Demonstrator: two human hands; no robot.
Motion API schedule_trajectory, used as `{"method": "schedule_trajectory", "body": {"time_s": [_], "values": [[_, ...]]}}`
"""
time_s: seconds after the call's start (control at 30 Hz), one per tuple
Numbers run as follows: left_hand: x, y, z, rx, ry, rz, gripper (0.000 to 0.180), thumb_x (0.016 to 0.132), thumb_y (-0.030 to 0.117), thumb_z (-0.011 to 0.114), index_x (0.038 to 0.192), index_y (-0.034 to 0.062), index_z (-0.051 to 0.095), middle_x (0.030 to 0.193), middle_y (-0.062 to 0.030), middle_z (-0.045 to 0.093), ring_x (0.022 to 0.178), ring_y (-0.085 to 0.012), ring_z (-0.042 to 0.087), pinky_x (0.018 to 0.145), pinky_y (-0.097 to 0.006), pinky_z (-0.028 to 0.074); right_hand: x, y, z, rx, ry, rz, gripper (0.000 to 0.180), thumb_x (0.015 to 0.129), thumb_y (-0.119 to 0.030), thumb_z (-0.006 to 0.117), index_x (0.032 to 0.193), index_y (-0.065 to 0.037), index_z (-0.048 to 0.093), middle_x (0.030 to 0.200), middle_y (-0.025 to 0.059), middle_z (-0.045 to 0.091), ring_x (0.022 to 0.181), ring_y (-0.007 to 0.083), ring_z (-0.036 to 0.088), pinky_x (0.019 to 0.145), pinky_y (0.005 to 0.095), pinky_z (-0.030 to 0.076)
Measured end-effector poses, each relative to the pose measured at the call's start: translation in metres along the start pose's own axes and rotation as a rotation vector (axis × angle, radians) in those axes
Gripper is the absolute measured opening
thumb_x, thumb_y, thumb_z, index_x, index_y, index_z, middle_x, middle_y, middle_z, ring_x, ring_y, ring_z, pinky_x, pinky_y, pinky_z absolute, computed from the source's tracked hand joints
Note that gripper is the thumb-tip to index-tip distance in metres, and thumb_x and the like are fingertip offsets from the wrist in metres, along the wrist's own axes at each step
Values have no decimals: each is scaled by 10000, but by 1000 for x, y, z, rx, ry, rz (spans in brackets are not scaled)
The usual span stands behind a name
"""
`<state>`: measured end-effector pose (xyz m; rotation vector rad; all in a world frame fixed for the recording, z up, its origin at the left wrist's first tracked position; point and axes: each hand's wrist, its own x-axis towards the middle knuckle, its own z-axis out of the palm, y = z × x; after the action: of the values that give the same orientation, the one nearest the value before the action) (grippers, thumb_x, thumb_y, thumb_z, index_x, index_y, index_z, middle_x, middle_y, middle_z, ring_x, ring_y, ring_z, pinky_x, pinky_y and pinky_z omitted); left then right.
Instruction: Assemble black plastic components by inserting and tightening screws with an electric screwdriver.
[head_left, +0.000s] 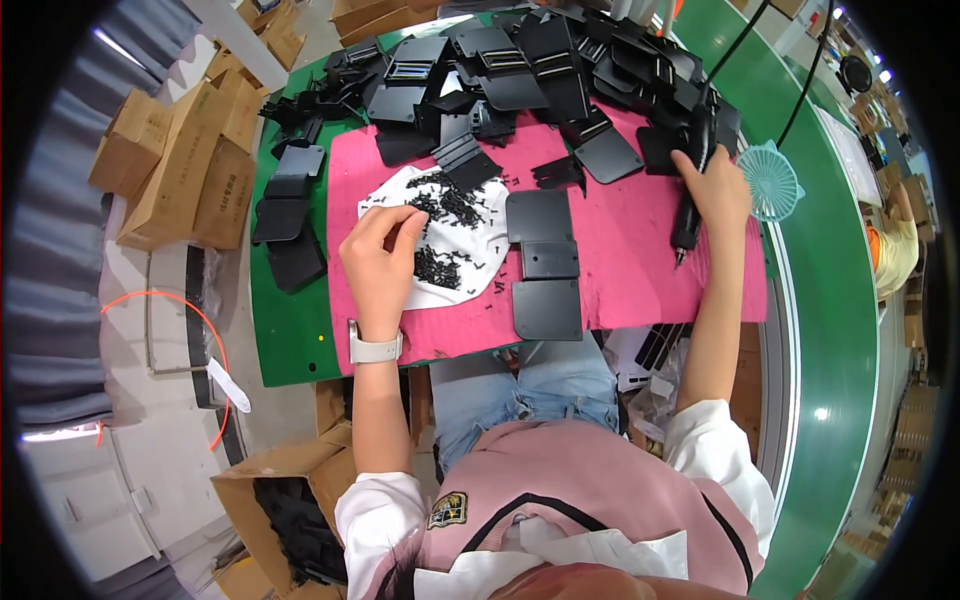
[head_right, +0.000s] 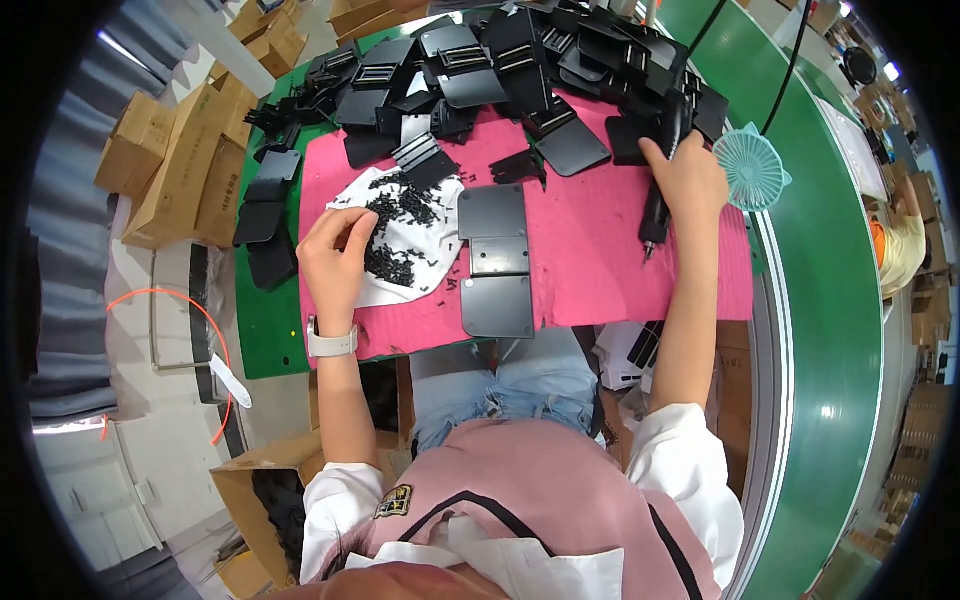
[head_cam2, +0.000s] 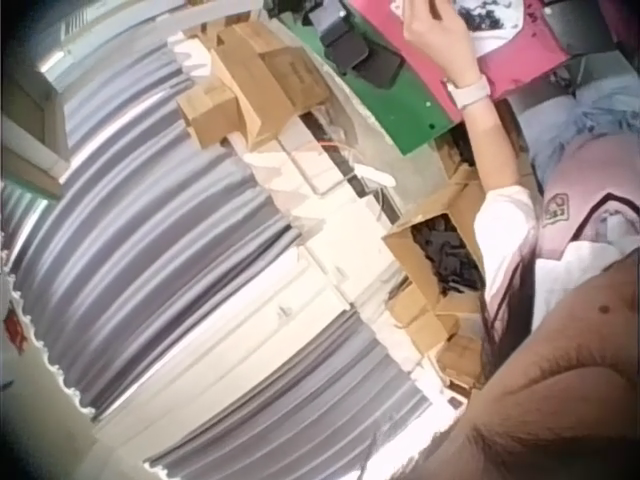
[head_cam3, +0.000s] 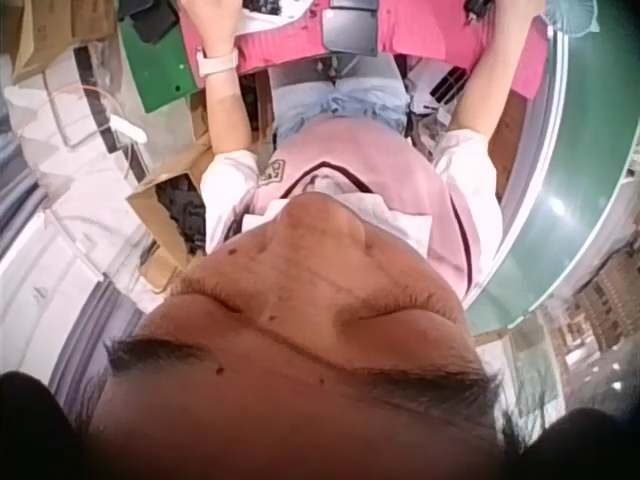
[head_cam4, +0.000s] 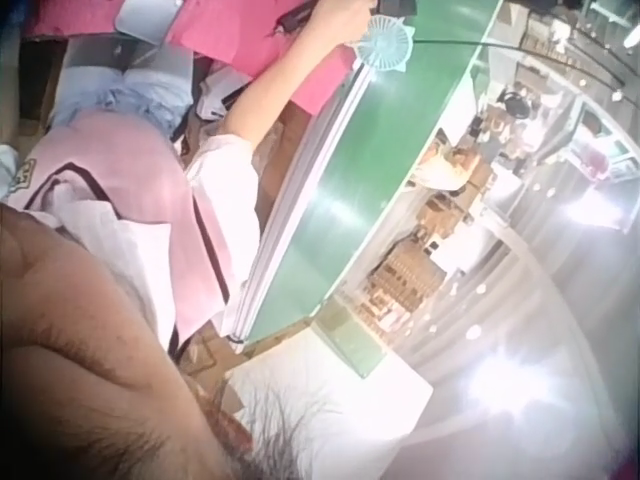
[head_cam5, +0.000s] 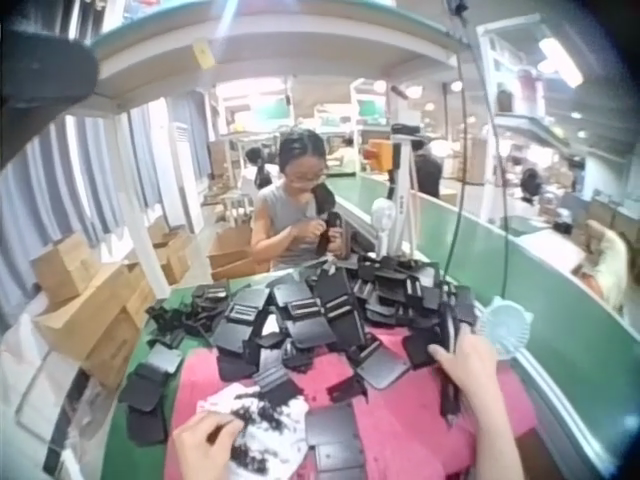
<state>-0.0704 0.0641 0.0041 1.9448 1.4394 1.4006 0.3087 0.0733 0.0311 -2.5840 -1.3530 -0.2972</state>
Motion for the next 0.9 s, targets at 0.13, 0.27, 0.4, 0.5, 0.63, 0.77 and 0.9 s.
{"method": "schedule_trajectory", "body": {"time_s": [0.13, 0.27, 0.4, 0.5, 0.63, 0.77, 0.9], "values": [[-13, 8, 5, -166, -88, -80, 85, 816, 56, 671, 873, -7, 676, 732, -63, 623, 604, -128, 573, 558, -252, 436, -1, -2, 6, 338, 64, -159, 452, 763, -402, 649, 903, 27, 653, 790, 176, 676, 766, 353, 666, 676, 413, 514], [-33, 29, 14, -378, -256, -206, 81, 803, -4, 673, 883, -18, 677, 789, -42, 635, 696, -87, 591, 635, -218, 464, -8, -4, 7, 1426, -419, -179, 461, 801, -307, 589, 1112, 33, 577, 754, 98, 601, 633, 235, 582, 605, 317, 458], [-44, 50, 19, -509, -375, -147, 96, 781, 16, 703, 876, -1, 704, 815, -53, 647, 735, -110, 613, 656, -229, 479, -54, -46, -67, 2136, -728, -424, 689, 784, -282, 568, 1344, 59, 356, 785, 97, 530, 608, 187, 532, 634, 300, 431], [-49, 61, 23, -592, -391, -173, 129, 785, 4, 697, 913, 6, 715, 850, -58, 647, 766, -120, 609, 672, -232, 480, -68, -66, -87, 2238, -811, -838, 722, 820, -339, 597, 1368, 39, 317, 724, 42, 498, 544, 138, 508, 620, 296, 426], [-52, 63, 26, -588, -397, -103, 136, 786, -1, 700, 921, 0, 715, 862, -68, 643, 757, -131, 603, 663, -241, 479, -84, -79, -88, 2465, -760, -924, 729, 837, -478, 640, 1315, -4, 359, 652, -27, 482, 481, 92, 489, 586, 276, 430], [-53, 62, 25, -599, -386, -102, 129, 784, 3, 706, 912, -9, 712, 836, -70, 638, 735, -135, 599, 649, -242, 478, -91, -80, -88, 2395, -795, -853, 526, 823, -479, 665, 1077, -84, 429, 634, -24, 491, 464, 89, 487, 566, 268, 431], [-52, 62, 22, -506, -438, -62, 124, 760, -6, 713, 882, -26, 703, 782, -69, 624, 675, -132, 588, 607, -242, 469, -98, -85, -80, 2365, -778, -789, 513, 825, -488, 658, 1051, -90, 427, 610, -25, 489, 436, 82, 467, 516, 256, 410]]}}
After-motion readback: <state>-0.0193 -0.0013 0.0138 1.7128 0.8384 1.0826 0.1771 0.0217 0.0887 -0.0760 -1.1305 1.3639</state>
